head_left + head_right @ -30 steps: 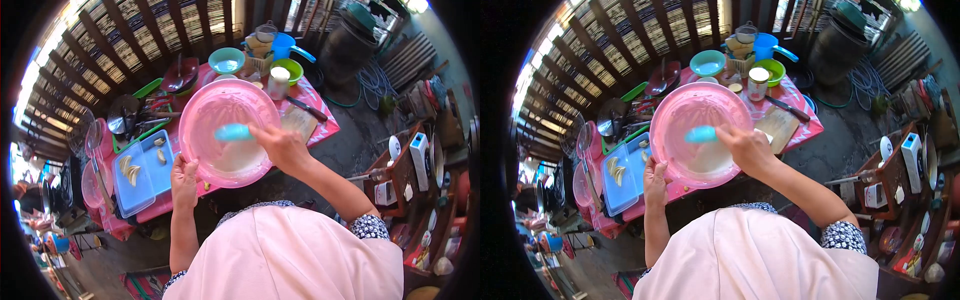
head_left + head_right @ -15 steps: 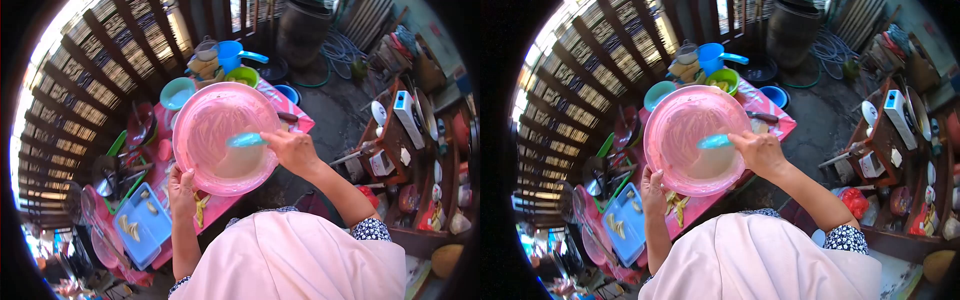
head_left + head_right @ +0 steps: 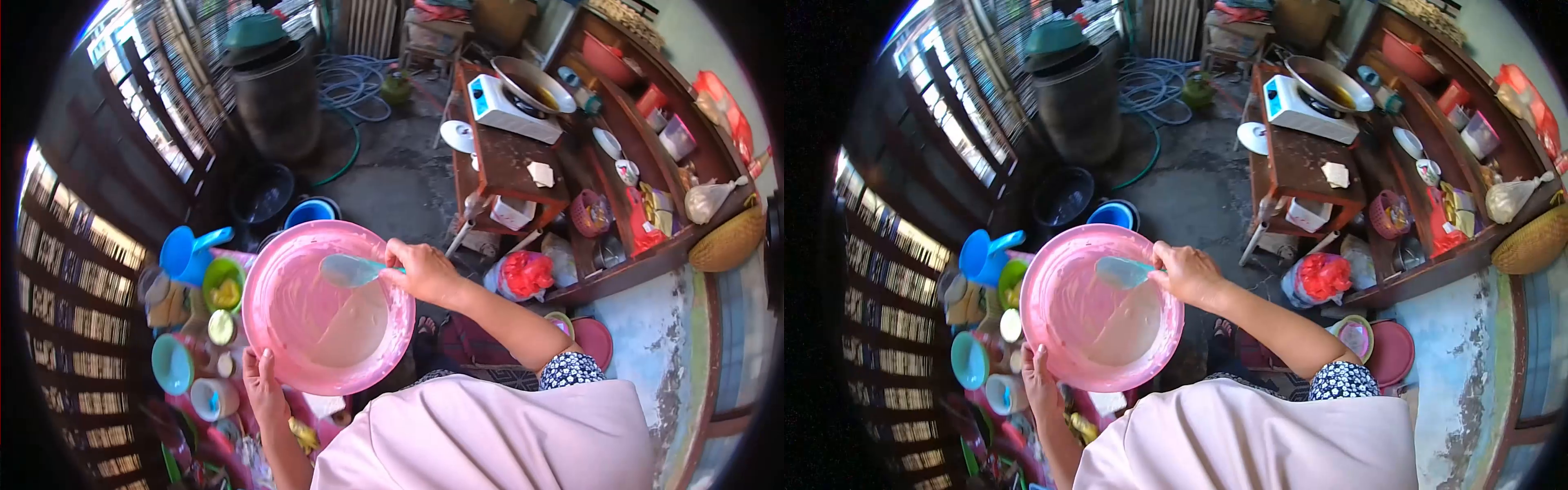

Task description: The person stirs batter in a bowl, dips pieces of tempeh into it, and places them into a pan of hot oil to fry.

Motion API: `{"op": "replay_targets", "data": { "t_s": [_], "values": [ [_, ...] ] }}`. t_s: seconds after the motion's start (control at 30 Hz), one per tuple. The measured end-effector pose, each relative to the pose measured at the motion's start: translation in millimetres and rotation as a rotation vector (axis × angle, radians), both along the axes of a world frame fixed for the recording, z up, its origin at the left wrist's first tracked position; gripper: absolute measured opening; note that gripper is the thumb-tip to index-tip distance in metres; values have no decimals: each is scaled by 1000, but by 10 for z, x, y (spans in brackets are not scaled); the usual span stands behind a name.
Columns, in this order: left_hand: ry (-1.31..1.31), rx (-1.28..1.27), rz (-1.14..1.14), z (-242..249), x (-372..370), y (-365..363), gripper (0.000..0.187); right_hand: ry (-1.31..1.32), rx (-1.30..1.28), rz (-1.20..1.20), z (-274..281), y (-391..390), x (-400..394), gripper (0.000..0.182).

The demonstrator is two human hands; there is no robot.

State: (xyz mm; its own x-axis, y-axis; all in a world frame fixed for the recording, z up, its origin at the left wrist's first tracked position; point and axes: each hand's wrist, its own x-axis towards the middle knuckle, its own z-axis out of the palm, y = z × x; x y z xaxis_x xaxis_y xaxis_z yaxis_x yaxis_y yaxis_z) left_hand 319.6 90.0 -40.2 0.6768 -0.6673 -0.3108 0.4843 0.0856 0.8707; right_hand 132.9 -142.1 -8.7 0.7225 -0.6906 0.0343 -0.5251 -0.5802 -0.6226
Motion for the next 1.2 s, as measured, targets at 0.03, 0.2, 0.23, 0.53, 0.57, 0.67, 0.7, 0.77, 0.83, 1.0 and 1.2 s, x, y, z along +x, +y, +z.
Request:
{"op": "replay_targets", "data": {
  "t_s": [0.03,0.2,0.23,0.53,0.57,0.67,0.7,0.77,0.83,1.0,1.2],
  "values": [
    [-142,-36,11,-10,-59,-194,8,-4,51,-41,-15,-124,-79,24],
    [-119,-179,259,-86,-476,-1241,14,13,108,-131,49,-910,-466,25],
    [-2,-240,218,-3,-571,-1467,17,-10,122,-154,79,-1082,-546,25],
    [230,-148,-61,-115,-971,-3140,40,-96,-132,-274,170,-2415,-1340,26],
    [261,-164,-105,-100,-953,-3307,51,-88,-175,-264,250,-2531,-1416,23],
    [273,-185,-160,-27,-961,-3813,64,-50,-368,-140,635,-2817,-1686,17],
    [256,-193,-171,-2,-973,-3987,64,0,-350,-135,755,-2847,-1743,11],
    [245,-220,-230,40,-969,-4335,64,87,-381,2,881,-2960,-1818,9],
    [211,-250,-299,111,-974,-4620,63,155,-495,230,758,-3050,-1795,5],
    [296,-326,-391,212,-929,-5456,65,206,-568,64,504,-3606,-1526,13],
    [230,-302,-514,329,-860,-6185,66,124,-507,-144,414,-4119,-1433,19]
  ]
}}
